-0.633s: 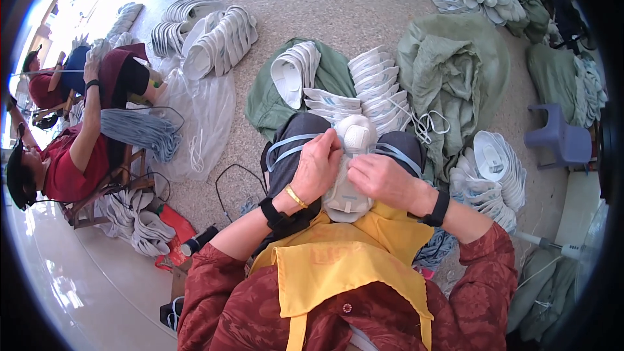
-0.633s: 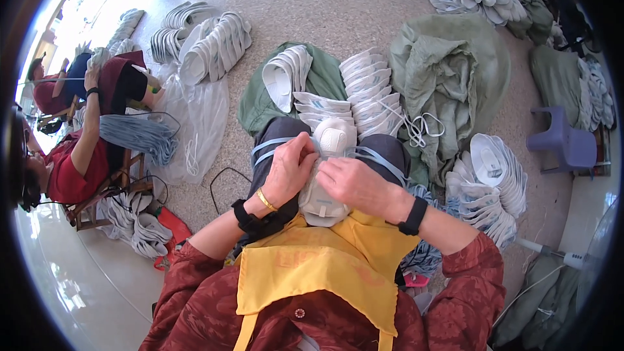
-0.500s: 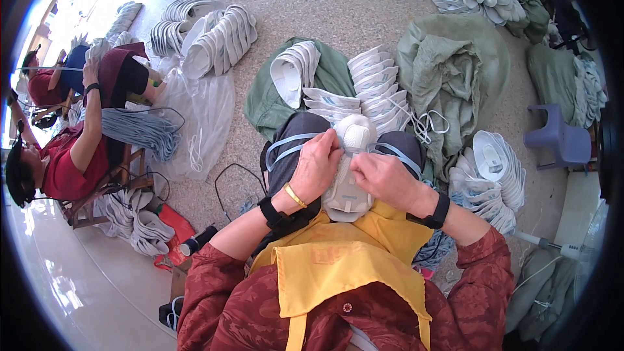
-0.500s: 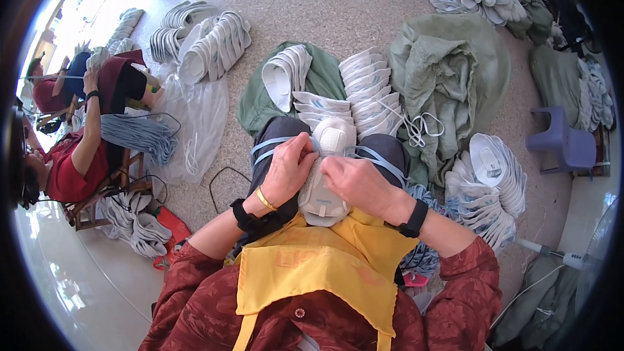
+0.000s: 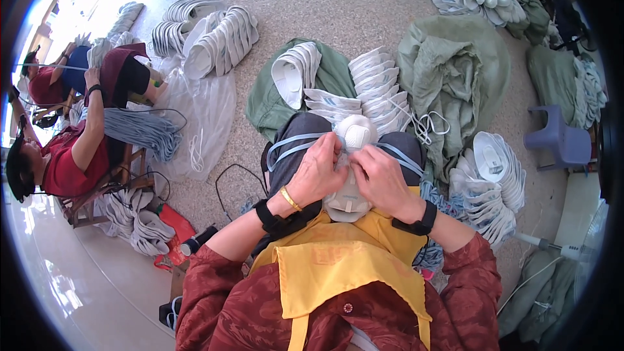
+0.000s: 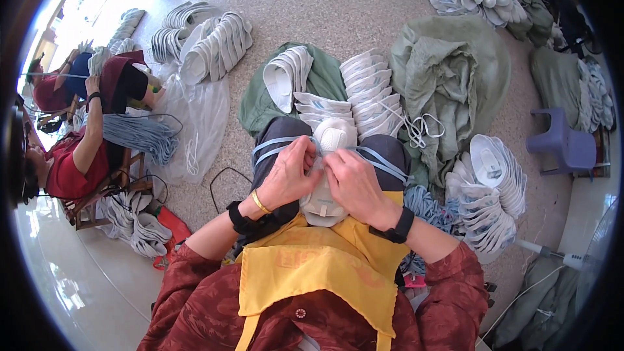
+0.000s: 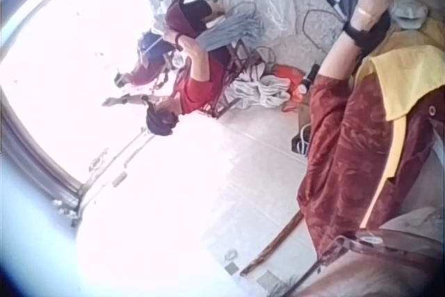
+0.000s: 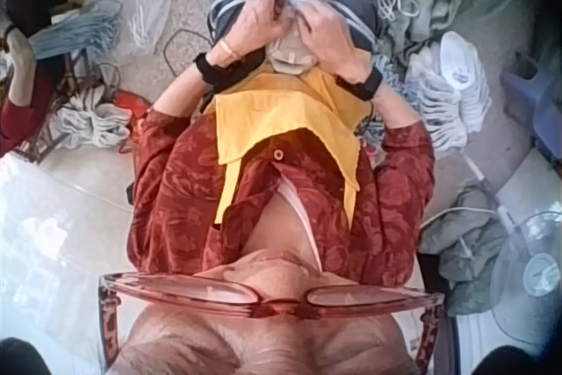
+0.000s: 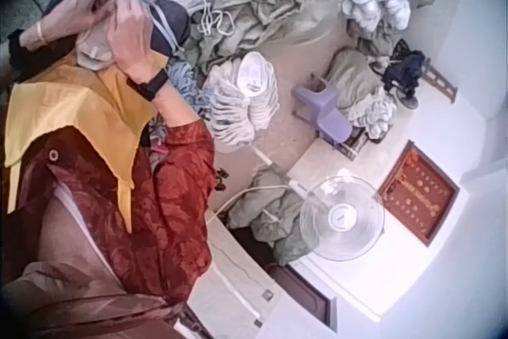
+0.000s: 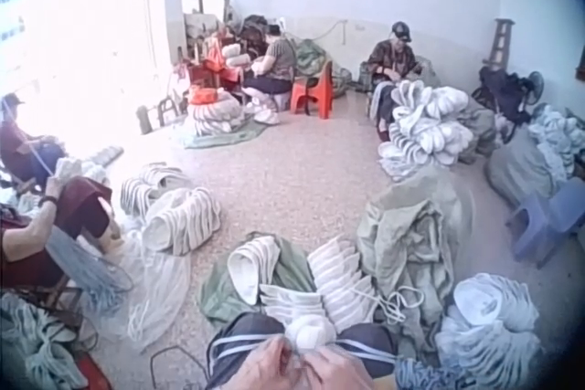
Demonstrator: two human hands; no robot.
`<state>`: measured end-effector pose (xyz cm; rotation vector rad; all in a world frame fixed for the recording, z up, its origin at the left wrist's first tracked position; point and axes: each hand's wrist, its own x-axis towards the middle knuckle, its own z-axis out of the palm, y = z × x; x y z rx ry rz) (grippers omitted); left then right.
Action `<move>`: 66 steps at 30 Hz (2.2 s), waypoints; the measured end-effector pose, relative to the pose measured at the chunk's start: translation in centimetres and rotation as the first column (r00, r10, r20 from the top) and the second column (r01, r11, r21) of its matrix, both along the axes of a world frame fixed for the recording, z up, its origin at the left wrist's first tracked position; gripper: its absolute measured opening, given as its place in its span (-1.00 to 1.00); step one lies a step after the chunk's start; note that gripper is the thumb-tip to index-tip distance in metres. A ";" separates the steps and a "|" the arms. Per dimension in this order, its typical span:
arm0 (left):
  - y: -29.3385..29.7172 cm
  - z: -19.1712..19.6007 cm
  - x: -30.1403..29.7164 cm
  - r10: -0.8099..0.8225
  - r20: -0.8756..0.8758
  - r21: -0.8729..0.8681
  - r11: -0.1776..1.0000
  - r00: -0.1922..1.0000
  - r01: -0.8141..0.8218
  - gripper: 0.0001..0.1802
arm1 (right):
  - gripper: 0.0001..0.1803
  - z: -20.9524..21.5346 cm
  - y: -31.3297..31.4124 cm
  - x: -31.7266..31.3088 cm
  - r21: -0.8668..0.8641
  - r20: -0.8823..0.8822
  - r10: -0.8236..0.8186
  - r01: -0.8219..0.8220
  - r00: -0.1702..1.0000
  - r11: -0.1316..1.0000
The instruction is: Lacing multiple pairs of white sneakers in a factory setting.
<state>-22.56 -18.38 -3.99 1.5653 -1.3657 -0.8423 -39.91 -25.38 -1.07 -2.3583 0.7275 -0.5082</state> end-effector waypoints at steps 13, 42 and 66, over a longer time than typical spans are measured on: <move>0.1 0.1 -1.2 0.047 0.395 -0.081 0.997 0.918 -0.016 -0.65 | -0.72 -1.2 -1.6 1.9 0.204 -0.064 -0.157 0.167 0.985 0.965; -0.1 0.4 -0.8 -0.073 0.515 -0.094 0.985 0.854 0.141 -0.72 | -0.77 -2.1 -0.1 2.5 0.152 -0.017 -0.283 0.282 0.959 0.947; 0.2 -0.5 0.0 -0.044 0.226 -0.196 0.976 0.973 0.089 -0.63 | -0.86 -0.9 2.2 2.4 -0.053 0.030 -0.233 0.234 0.972 0.971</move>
